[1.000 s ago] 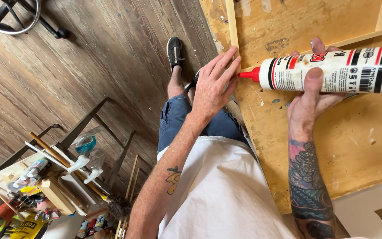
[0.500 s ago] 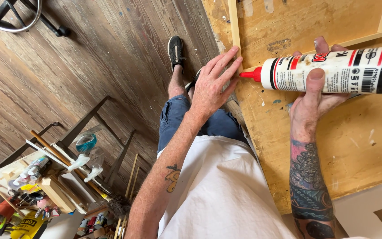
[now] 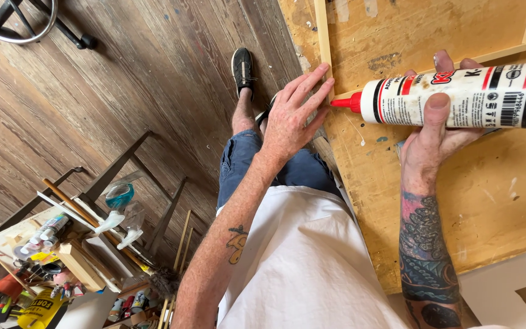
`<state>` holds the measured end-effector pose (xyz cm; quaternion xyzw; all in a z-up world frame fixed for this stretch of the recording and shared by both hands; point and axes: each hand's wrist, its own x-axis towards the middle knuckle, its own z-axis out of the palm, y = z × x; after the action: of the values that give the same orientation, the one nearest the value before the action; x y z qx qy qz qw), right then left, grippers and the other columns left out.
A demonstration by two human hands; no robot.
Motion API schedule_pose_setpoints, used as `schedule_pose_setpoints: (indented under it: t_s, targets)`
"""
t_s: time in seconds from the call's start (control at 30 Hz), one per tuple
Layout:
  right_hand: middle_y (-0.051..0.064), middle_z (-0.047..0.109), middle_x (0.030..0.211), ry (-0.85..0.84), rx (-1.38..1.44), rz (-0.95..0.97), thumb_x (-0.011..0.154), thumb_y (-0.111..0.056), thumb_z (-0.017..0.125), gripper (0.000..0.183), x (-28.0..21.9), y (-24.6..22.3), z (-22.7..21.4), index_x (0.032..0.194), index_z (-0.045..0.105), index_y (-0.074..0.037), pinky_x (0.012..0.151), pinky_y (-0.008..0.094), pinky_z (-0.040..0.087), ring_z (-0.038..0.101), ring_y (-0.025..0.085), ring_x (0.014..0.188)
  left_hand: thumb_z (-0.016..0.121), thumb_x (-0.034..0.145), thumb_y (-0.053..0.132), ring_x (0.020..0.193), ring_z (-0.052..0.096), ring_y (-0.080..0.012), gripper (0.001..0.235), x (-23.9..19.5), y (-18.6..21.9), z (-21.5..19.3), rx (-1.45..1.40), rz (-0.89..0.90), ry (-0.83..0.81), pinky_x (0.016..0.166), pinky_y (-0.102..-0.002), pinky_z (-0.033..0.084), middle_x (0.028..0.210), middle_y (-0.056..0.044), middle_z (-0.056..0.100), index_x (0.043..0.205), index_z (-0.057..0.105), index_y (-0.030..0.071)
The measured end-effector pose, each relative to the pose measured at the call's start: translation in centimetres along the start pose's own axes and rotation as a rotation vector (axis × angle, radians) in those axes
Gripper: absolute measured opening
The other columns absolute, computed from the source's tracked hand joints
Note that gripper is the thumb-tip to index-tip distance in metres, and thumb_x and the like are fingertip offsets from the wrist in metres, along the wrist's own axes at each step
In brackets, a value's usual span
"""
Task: Assembling wooden frames by applying glue to joints and fitting the pieces together on a workbench.
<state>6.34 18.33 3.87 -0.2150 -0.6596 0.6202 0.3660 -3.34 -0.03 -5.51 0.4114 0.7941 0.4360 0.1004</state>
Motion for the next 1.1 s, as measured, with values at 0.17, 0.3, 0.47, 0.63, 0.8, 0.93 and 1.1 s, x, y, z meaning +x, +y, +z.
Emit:
schedule_pose_setpoints:
  t_s: [0.17,0.3,0.47,0.63,0.8,0.93,1.1]
  targets:
    - [0.015,0.041,0.148,0.000,-0.024,-0.022,0.114,-0.014,0.065,0.045,0.2,0.0,0.1,0.148,0.035,-0.014,0.106,0.075,0.054,0.050,0.048,0.141,0.071,0.110,0.014,0.140,0.058,-0.0303,0.050,0.1,0.1,-0.1,-0.006,-0.005,0.012,0.113,-0.042,0.056,0.166,-0.003,0.039,0.154,0.047,0.017]
    - [0.015,0.041,0.149,0.009,0.000,-0.035,0.115,-0.011,0.064,0.044,0.4,-0.1,0.2,0.148,0.035,-0.013,0.108,0.075,0.052,0.049,0.047,0.143,0.070,0.110,0.013,0.140,0.059,-0.0305,0.049,0.1,0.0,0.0,0.000,0.009,0.020,0.112,-0.042,0.056,0.165,-0.005,0.040,0.153,0.047,0.015]
    - [0.014,0.039,0.151,-0.047,-0.017,-0.025,0.114,-0.008,0.061,0.047,0.4,-0.4,0.0,0.151,0.033,-0.016,0.112,0.077,0.051,0.046,0.047,0.146,0.071,0.109,0.012,0.138,0.058,-0.0304,0.050,0.4,0.2,-0.5,-0.001,0.005,-0.005,0.114,-0.042,0.055,0.165,-0.005,0.040,0.153,0.048,0.015]
    - [0.018,0.039,0.153,-0.085,-0.069,-0.071,0.107,-0.014,0.063,0.055,0.4,-0.7,0.0,0.151,0.031,-0.013,0.114,0.072,0.053,0.046,0.046,0.145,0.072,0.108,0.011,0.140,0.057,-0.0317,0.052,0.3,0.1,-0.5,-0.017,0.011,-0.008,0.115,-0.043,0.054,0.165,-0.006,0.040,0.153,0.048,0.015]
    - [0.006,0.038,0.151,-0.042,-0.014,-0.135,0.103,-0.023,0.061,0.055,2.2,-2.5,-1.1,0.150,0.035,-0.016,0.111,0.071,0.052,0.043,0.038,0.149,0.072,0.106,0.008,0.142,0.055,-0.0333,0.054,0.6,0.9,-1.5,-0.034,0.023,-0.025,0.116,-0.045,0.051,0.164,-0.008,0.041,0.154,0.046,0.013]
    - [0.010,0.038,0.159,0.110,-0.016,-0.187,0.123,-0.024,0.051,0.034,6.6,-1.5,-7.5,0.154,0.038,-0.020,0.118,0.075,0.042,0.040,0.049,0.156,0.067,0.102,0.010,0.141,0.054,-0.0366,0.052,1.8,1.8,-3.1,-0.041,0.038,-0.073,0.117,-0.046,0.045,0.161,-0.015,0.043,0.151,0.049,0.009]
    - [0.034,0.049,0.147,0.183,0.033,-0.380,0.123,-0.014,0.051,0.034,17.9,4.6,-16.6,0.145,0.051,0.012,0.117,0.073,0.032,0.043,0.050,0.138,0.063,0.100,0.024,0.126,0.061,-0.0367,0.044,5.2,3.2,-4.6,-0.057,0.048,-0.078,0.111,-0.050,0.045,0.152,-0.017,0.051,0.140,0.057,0.007]
